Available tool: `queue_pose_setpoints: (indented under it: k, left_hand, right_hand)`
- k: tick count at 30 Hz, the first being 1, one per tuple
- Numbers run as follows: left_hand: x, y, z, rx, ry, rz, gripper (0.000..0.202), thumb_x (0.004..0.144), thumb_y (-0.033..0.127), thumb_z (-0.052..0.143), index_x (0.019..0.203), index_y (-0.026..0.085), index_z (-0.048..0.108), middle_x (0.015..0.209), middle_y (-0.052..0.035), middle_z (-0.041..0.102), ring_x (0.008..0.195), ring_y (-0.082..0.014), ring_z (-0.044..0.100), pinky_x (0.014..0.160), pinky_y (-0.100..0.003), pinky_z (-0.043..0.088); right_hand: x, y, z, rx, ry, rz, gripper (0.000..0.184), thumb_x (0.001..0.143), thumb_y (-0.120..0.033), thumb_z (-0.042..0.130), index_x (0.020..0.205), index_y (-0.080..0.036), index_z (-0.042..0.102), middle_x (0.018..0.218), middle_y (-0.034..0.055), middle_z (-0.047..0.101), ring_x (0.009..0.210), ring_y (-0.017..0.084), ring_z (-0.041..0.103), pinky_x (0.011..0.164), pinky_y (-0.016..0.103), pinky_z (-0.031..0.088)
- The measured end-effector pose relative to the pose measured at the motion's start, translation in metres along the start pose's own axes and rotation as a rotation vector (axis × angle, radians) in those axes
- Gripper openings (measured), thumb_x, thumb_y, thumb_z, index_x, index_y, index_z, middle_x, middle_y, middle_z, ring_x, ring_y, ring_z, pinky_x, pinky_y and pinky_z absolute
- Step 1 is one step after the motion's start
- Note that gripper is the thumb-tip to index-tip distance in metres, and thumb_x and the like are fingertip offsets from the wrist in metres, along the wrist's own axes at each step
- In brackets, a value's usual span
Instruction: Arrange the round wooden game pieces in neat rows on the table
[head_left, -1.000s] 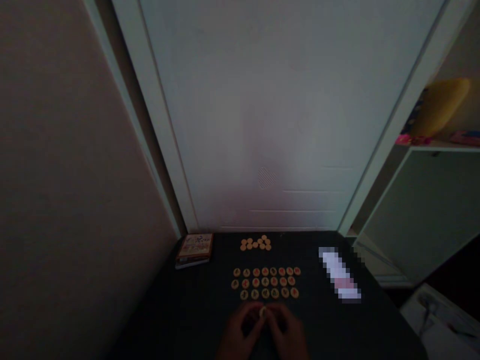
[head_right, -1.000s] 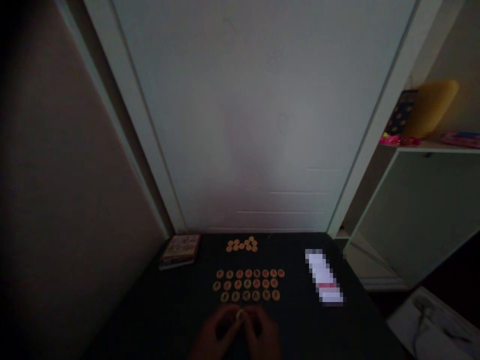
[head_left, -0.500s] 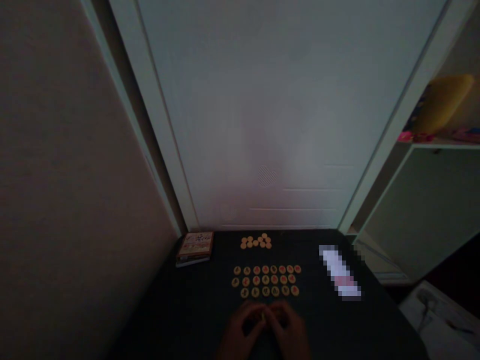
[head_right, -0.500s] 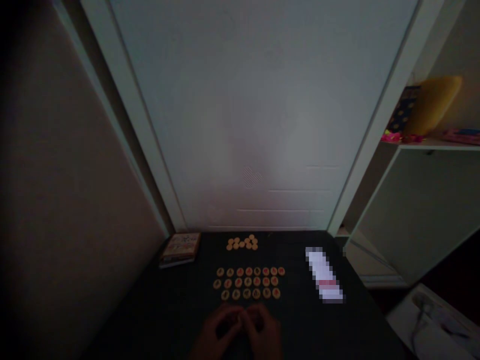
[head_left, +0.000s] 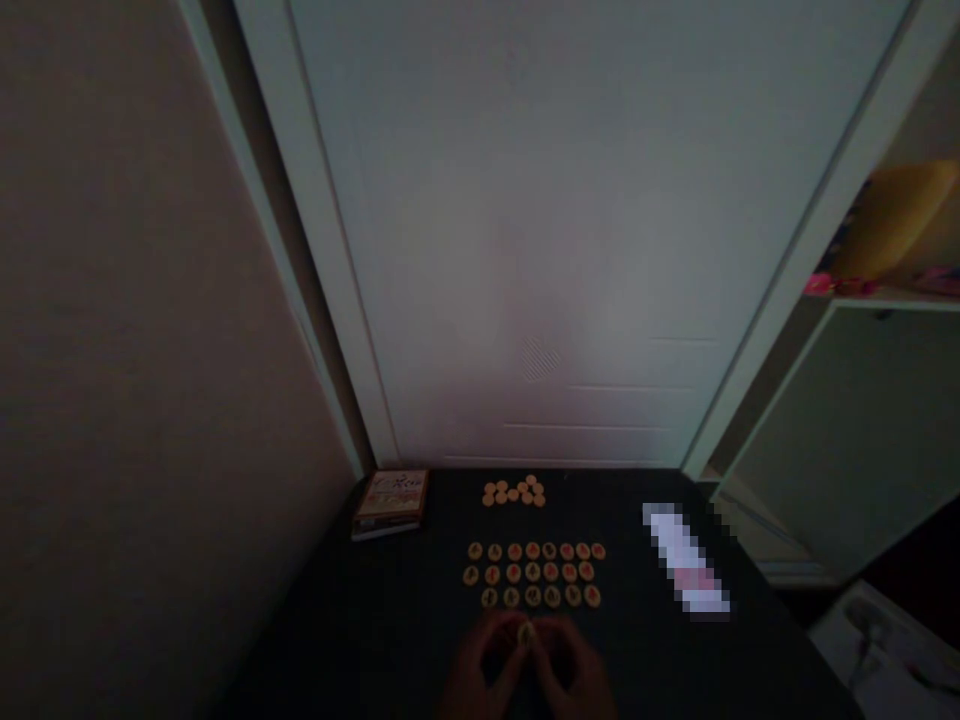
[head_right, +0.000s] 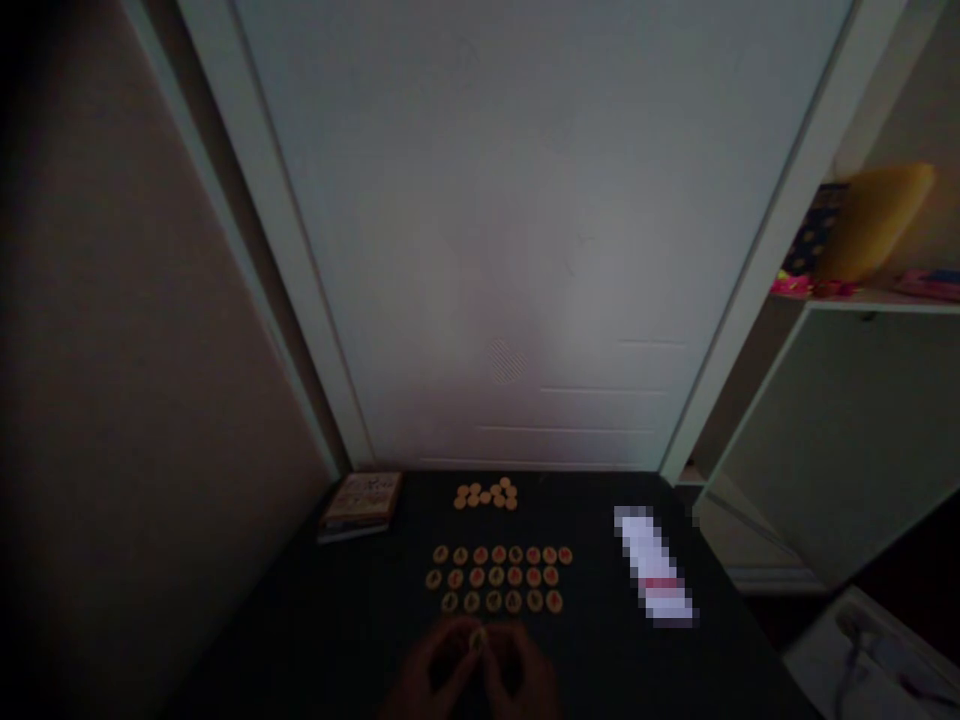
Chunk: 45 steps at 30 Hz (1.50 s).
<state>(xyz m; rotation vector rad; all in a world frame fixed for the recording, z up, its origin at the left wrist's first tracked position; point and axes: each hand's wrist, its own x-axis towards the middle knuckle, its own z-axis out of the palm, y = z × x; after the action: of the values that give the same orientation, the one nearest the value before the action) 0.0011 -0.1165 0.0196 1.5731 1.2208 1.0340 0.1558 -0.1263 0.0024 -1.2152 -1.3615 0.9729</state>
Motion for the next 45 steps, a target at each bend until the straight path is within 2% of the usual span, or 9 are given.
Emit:
queue_pose_setpoints:
  k: [6, 14, 19, 23, 26, 33, 37, 45]
  left_hand:
    - [0.003, -0.004, 0.004, -0.015, 0.047, -0.033, 0.025, 0.088, 0.043, 0.064, 0.101, 0.023, 0.070, 0.095, -0.0055, 0.078, 0.090, -0.0227, 0.072, 0.085, -0.030, 0.056]
    - [0.003, 0.010, 0.001, -0.003, -0.024, -0.068, 0.034, 0.091, 0.055, 0.054, 0.094, 0.024, 0.069, 0.088, -0.0027, 0.076, 0.084, -0.0210, 0.071, 0.080, -0.026, 0.055]
    - [0.001, 0.012, -0.003, -0.013, -0.066, -0.067, 0.035, 0.095, 0.052, 0.048, 0.100, 0.024, 0.067, 0.096, -0.0033, 0.076, 0.091, -0.0209, 0.070, 0.084, -0.027, 0.053]
    - [-0.001, 0.010, -0.002, -0.018, -0.052, -0.091, 0.034, 0.093, 0.051, 0.050, 0.106, 0.025, 0.067, 0.108, -0.0049, 0.076, 0.101, -0.0229, 0.069, 0.091, -0.028, 0.052]
    - [-0.003, 0.007, 0.000, -0.033, -0.044, -0.080, 0.033, 0.092, 0.050, 0.054, 0.111, 0.026, 0.065, 0.113, -0.0056, 0.075, 0.104, -0.0239, 0.069, 0.093, -0.029, 0.052]
    - [-0.005, 0.003, 0.001, 0.031, -0.102, -0.023, 0.027, 0.094, 0.043, 0.054, 0.114, 0.026, 0.064, 0.109, -0.0055, 0.075, 0.100, -0.0225, 0.069, 0.091, -0.029, 0.052]
    - [-0.006, 0.005, 0.000, 0.048, -0.139, -0.030, 0.026, 0.094, 0.043, 0.054, 0.112, 0.027, 0.064, 0.107, -0.0042, 0.075, 0.099, -0.0216, 0.069, 0.090, -0.027, 0.051]
    - [-0.006, 0.007, 0.000, 0.035, -0.134, -0.015, 0.027, 0.093, 0.044, 0.055, 0.110, 0.026, 0.066, 0.101, -0.0041, 0.076, 0.094, -0.0221, 0.069, 0.088, -0.028, 0.052]
  right_hand:
    - [0.000, 0.005, -0.004, -0.064, -0.052, -0.042, 0.035, 0.089, -0.051, 0.062, 0.104, -0.021, 0.073, 0.093, 0.0091, 0.079, 0.082, 0.022, 0.075, 0.078, 0.027, 0.059]
    - [0.000, 0.005, -0.002, -0.081, -0.056, -0.042, 0.037, 0.089, -0.052, 0.061, 0.105, -0.021, 0.074, 0.089, 0.0078, 0.080, 0.080, 0.022, 0.076, 0.076, 0.026, 0.059]
    - [-0.001, -0.001, -0.002, -0.084, -0.063, -0.056, 0.035, 0.090, -0.051, 0.060, 0.103, -0.022, 0.074, 0.084, 0.0068, 0.079, 0.078, 0.021, 0.075, 0.077, 0.026, 0.058]
    - [0.000, -0.005, -0.004, -0.070, -0.049, -0.024, 0.037, 0.090, -0.053, 0.060, 0.104, -0.021, 0.073, 0.091, 0.0084, 0.079, 0.083, 0.022, 0.075, 0.079, 0.027, 0.058]
    - [-0.001, -0.006, -0.004, -0.054, -0.023, -0.009, 0.036, 0.088, -0.053, 0.062, 0.102, -0.022, 0.074, 0.093, 0.0088, 0.079, 0.085, 0.023, 0.075, 0.079, 0.027, 0.059]
    - [0.000, -0.003, -0.003, -0.069, 0.029, 0.034, 0.042, 0.084, -0.060, 0.063, 0.089, -0.020, 0.076, 0.077, 0.0062, 0.079, 0.073, 0.022, 0.075, 0.069, 0.025, 0.058]
    - [0.001, 0.003, -0.005, -0.077, 0.048, 0.078, 0.042, 0.081, -0.061, 0.067, 0.083, -0.019, 0.076, 0.075, 0.0059, 0.079, 0.070, 0.022, 0.074, 0.066, 0.024, 0.056]
    - [0.000, 0.011, -0.007, -0.119, 0.039, 0.090, 0.043, 0.086, -0.060, 0.061, 0.080, -0.019, 0.073, 0.074, 0.0053, 0.078, 0.072, 0.022, 0.073, 0.067, 0.024, 0.054]
